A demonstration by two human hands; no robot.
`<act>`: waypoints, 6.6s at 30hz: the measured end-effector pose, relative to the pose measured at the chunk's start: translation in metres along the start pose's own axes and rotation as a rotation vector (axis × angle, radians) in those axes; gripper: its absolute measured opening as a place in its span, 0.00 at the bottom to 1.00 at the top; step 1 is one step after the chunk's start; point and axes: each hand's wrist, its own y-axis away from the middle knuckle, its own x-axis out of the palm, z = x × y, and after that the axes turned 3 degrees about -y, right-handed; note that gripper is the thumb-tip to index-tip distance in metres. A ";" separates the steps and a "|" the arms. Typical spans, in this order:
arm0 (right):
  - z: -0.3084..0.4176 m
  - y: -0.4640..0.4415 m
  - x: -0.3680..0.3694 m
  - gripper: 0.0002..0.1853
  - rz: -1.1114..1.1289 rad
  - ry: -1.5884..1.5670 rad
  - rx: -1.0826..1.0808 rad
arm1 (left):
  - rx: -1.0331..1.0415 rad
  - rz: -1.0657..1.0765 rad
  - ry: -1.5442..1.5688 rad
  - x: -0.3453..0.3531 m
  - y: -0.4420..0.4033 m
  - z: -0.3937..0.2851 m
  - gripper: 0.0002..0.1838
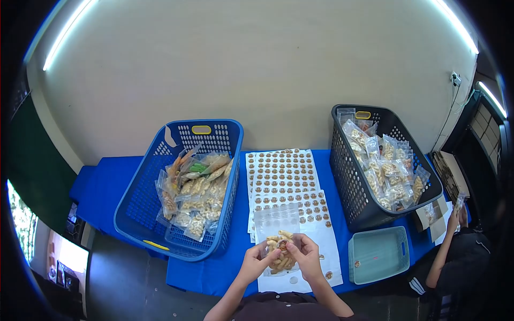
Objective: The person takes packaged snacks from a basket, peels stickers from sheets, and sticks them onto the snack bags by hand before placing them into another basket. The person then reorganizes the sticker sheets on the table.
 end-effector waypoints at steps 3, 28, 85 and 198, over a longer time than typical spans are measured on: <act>0.003 0.000 0.003 0.11 0.001 -0.018 0.016 | -0.016 -0.014 0.012 0.000 0.000 0.003 0.16; -0.009 -0.007 -0.005 0.18 0.215 0.211 -0.024 | 0.015 -0.130 0.009 0.003 -0.010 0.001 0.16; -0.003 -0.015 -0.004 0.09 -0.001 0.172 -0.128 | 0.030 0.080 0.125 0.005 -0.013 0.004 0.22; 0.025 -0.005 0.010 0.06 0.269 0.704 -0.430 | 0.383 -0.443 -0.403 -0.008 -0.011 -0.046 0.16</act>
